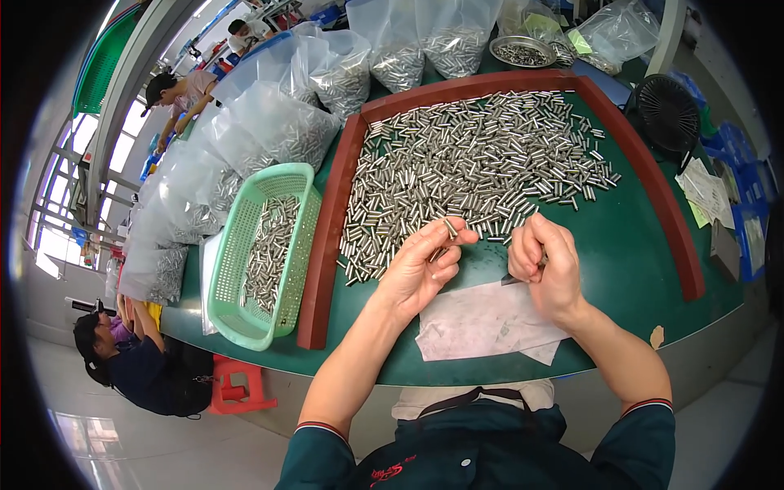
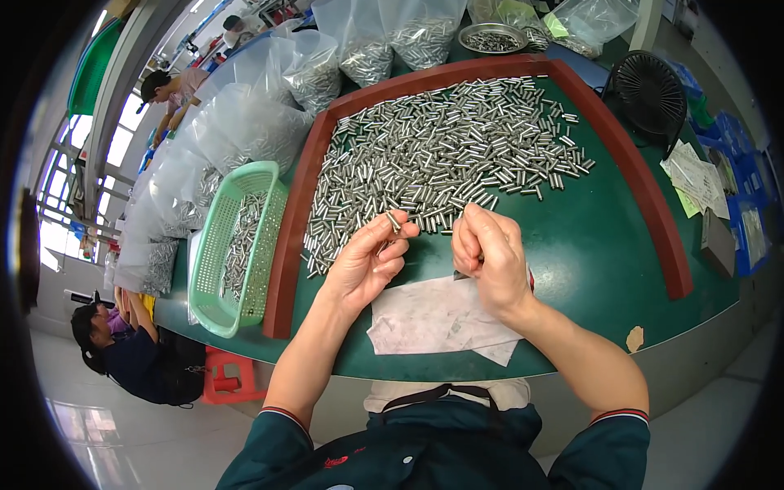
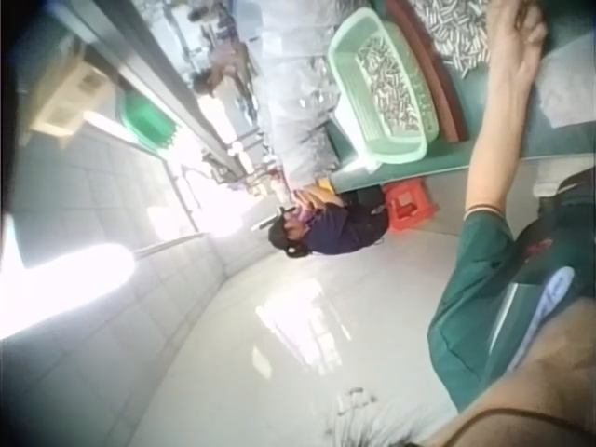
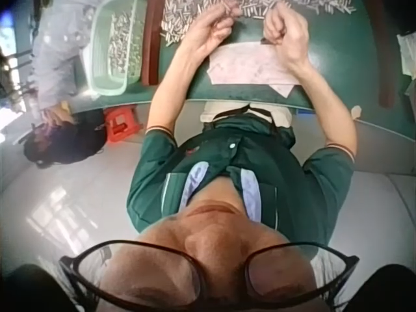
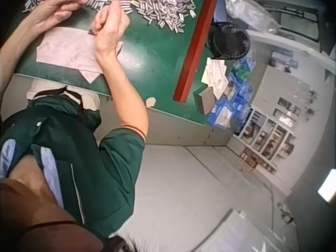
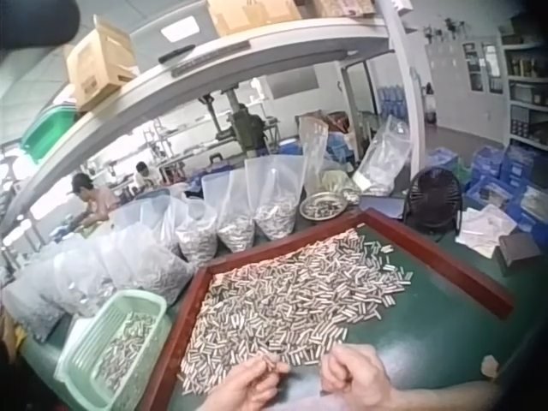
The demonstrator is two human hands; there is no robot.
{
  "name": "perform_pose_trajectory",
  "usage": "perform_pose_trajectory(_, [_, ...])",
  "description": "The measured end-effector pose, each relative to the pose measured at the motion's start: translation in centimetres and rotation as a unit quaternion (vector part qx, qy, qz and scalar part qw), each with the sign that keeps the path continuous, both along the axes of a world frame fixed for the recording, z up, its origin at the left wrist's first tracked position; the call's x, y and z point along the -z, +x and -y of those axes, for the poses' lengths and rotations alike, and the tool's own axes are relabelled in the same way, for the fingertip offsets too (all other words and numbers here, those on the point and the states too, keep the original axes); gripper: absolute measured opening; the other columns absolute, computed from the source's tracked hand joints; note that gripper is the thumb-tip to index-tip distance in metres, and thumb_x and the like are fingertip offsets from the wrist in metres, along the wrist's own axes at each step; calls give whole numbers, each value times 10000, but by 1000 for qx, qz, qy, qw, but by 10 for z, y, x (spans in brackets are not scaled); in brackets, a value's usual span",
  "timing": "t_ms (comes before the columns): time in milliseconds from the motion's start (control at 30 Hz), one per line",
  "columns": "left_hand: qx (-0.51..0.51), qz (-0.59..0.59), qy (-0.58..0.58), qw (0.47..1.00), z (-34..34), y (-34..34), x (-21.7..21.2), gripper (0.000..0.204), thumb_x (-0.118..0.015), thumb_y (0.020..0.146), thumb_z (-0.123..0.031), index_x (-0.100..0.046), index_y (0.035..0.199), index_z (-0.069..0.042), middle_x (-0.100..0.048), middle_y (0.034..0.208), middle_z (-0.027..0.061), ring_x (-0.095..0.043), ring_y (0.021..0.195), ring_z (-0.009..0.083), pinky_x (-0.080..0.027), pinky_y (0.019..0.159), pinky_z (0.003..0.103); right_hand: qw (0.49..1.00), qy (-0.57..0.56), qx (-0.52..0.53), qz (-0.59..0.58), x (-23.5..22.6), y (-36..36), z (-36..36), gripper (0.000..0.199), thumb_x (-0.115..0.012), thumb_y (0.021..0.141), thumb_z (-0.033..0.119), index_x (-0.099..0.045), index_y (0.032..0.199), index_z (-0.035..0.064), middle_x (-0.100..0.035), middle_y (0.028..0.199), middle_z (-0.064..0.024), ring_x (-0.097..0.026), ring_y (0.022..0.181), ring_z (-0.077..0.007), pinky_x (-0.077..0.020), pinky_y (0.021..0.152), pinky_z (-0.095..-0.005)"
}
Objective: The recorder is using a small tool to inspect and clean the inside of small cylindrical metal components at an industrial workbench.
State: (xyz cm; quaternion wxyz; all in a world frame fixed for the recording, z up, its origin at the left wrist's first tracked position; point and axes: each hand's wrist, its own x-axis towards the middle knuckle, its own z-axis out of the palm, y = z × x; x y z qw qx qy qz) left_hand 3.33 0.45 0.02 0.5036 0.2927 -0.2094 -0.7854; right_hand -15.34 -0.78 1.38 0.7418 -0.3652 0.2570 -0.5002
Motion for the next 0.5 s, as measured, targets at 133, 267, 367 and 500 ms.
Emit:
perform_pose_trajectory(133, [-3, -31, 33, 999, 1, 1, 4, 194, -464, 879, -191, -517, 974, -30, -569, 924, 123, -381, 550, 53, -335, 447, 156, 1000, 1, -5, 1, -1, -1, 0, 378, -355, 898, 231, -304, 556, 80, -341, 499, -7, -254, 428, -64, -212, 406, -219])
perform_pose_trajectory(267, [-3, -32, 57, 998, 0, 0, 4, 193, -457, 882, -196, -513, 961, -29, -577, 896, 130, -377, 534, 56, -333, 445, 157, 1000, 0, -2, -1, -1, -1, -1, 377, -352, 899, 228, -304, 556, 79, -340, 499, -7, -256, 431, -64, -215, 409, -218])
perform_pose_trajectory(367, [3, -32, 63, 998, 1, 1, 4, 195, -454, 884, -198, -514, 959, -28, -582, 879, 134, -374, 524, 56, -335, 443, 160, 1000, 1, -5, -3, -2, -1, 0, 378, -349, 901, 227, -305, 556, 79, -340, 499, -6, -255, 432, -65, -216, 410, -219])
perform_pose_trajectory(500, [24, -57, 57, 996, 2, 4, 6, 191, -435, 892, -181, -493, 965, -15, -581, 915, 137, -382, 539, 65, -342, 433, 164, 1000, 0, -5, -3, -2, 0, 1, 380, -344, 904, 227, -305, 556, 79, -341, 499, -5, -253, 432, -66, -215, 410, -220])
